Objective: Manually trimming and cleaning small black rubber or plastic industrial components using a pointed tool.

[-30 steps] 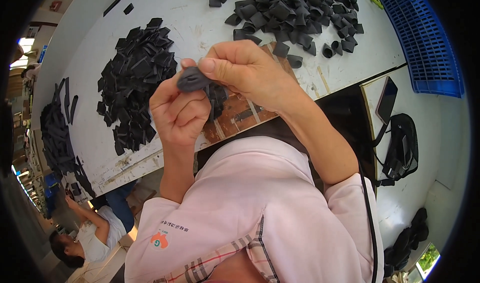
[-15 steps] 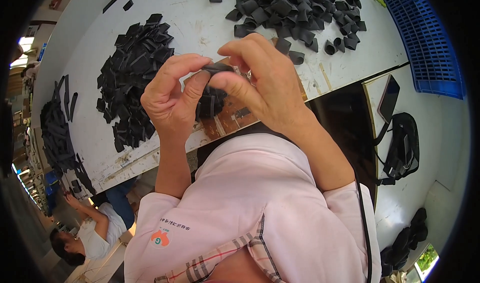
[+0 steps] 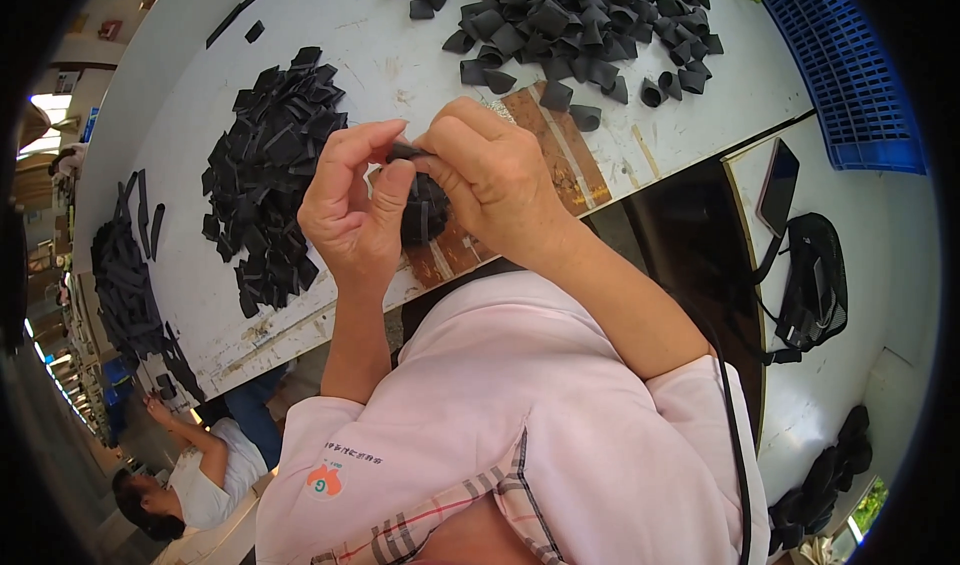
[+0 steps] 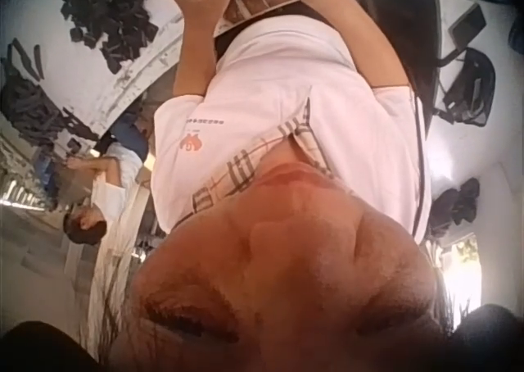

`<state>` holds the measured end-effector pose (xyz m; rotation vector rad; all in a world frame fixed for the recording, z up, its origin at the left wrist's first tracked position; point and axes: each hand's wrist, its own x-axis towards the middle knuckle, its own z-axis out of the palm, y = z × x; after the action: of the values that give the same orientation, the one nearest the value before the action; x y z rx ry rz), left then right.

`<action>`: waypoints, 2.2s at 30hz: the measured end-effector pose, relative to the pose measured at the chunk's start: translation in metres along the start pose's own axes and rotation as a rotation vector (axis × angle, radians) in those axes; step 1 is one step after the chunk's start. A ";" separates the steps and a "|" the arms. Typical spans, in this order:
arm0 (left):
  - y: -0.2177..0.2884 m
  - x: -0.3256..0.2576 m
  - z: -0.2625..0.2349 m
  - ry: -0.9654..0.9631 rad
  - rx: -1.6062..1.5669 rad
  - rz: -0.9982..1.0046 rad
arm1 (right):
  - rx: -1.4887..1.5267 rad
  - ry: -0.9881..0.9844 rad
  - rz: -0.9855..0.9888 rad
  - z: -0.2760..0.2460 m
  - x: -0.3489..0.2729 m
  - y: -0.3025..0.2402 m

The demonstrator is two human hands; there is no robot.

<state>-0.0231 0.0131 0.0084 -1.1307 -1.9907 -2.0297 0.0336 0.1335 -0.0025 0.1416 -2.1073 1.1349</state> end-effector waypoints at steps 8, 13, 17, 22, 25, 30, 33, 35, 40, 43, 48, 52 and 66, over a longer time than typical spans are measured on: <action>-0.001 -0.009 -0.008 0.173 -0.489 -0.209 | 0.100 -0.119 0.213 -0.013 0.013 -0.026; -0.011 -0.011 -0.012 0.268 -1.063 -0.477 | -0.015 -0.066 0.060 -0.010 0.018 -0.022; -0.009 -0.018 -0.009 0.249 -0.923 -0.465 | -0.031 -0.020 -0.002 -0.006 0.007 -0.012; -0.012 -0.018 -0.008 0.198 -0.665 -0.315 | 0.006 -0.006 0.027 -0.004 0.004 -0.007; 0.000 -0.010 -0.006 0.202 -0.584 -0.322 | 0.091 -0.058 0.111 -0.010 0.007 -0.007; 0.012 0.004 -0.011 0.025 -0.044 -0.148 | 0.364 -0.133 0.290 -0.013 0.009 -0.004; 0.007 0.012 -0.007 0.012 0.285 0.144 | 0.495 -0.119 0.395 -0.013 0.009 -0.002; 0.003 0.007 -0.008 0.046 0.222 0.085 | 0.237 -0.197 0.217 -0.016 0.013 -0.001; -0.016 -0.010 -0.011 0.114 -0.060 -0.018 | -0.106 -0.175 -0.058 -0.008 0.014 -0.015; -0.016 -0.006 -0.007 0.100 -0.067 -0.023 | -0.175 -0.150 -0.073 -0.009 0.014 -0.015; -0.010 -0.007 0.000 0.092 -0.208 -0.127 | -0.026 -0.193 0.158 -0.020 0.017 -0.020; -0.001 -0.009 0.000 0.207 -0.491 -0.208 | 0.158 -0.122 0.294 -0.027 0.022 -0.025; 0.022 -0.020 0.003 0.211 -0.178 -0.245 | 0.375 0.011 0.553 -0.027 -0.004 -0.027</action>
<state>0.0041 0.0041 0.0159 -0.6869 -1.9574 -2.3722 0.0622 0.1366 0.0223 -0.2932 -1.9531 1.8444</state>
